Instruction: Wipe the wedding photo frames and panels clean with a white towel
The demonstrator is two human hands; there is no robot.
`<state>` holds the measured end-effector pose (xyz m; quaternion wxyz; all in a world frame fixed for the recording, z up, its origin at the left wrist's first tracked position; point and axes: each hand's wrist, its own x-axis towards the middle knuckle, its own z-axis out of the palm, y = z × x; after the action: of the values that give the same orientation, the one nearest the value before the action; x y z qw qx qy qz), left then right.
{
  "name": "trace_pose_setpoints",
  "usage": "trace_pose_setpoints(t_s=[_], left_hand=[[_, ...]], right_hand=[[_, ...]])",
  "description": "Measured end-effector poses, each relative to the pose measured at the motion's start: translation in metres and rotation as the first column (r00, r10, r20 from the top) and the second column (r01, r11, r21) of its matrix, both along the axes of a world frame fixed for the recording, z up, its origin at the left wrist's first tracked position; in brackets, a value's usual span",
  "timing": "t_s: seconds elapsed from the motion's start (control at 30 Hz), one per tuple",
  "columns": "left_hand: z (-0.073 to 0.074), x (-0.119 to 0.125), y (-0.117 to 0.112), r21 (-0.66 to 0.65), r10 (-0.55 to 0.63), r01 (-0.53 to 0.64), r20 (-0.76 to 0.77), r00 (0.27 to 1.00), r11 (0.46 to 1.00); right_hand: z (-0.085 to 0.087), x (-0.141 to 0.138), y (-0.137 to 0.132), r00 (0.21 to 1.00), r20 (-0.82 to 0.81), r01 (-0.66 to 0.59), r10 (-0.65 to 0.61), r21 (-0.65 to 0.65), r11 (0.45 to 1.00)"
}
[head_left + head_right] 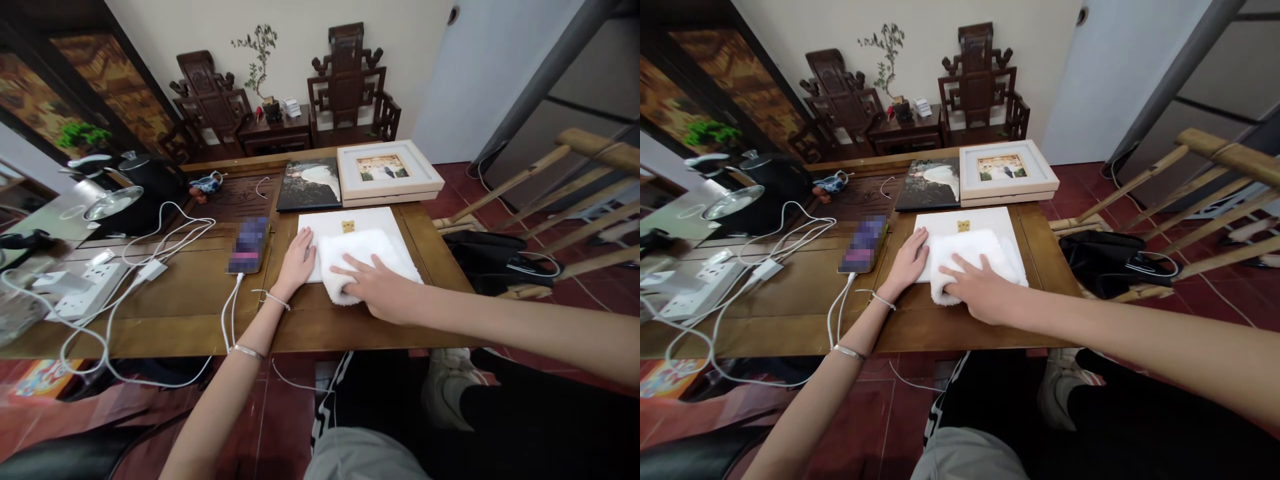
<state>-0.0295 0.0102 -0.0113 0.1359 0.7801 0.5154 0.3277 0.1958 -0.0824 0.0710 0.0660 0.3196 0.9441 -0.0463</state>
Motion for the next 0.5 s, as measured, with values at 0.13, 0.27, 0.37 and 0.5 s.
trace_pose_setpoints(t_s=[0.13,0.27,0.37,0.5], left_hand=[[-0.002,0.0,0.001,0.011,0.004,-0.004,-0.002,1.0,1.0],[-0.004,-0.001,0.002,0.019,0.005,-0.005,0.011,1.0,1.0],[-0.005,-0.002,0.003,0.025,-0.002,0.001,0.026,1.0,1.0],[-0.005,-0.003,0.003,0.023,0.0,0.0,0.022,1.0,1.0]], right_hand=[[0.004,0.001,0.039,0.999,-0.015,0.049,-0.049,-0.014,0.999],[0.011,-0.007,0.083,0.99,0.018,0.143,-0.142,-0.047,0.989],[0.017,-0.015,0.108,0.98,0.02,0.198,-0.197,-0.061,0.978],[0.019,-0.017,0.122,0.979,0.014,0.202,-0.201,-0.044,0.978]])
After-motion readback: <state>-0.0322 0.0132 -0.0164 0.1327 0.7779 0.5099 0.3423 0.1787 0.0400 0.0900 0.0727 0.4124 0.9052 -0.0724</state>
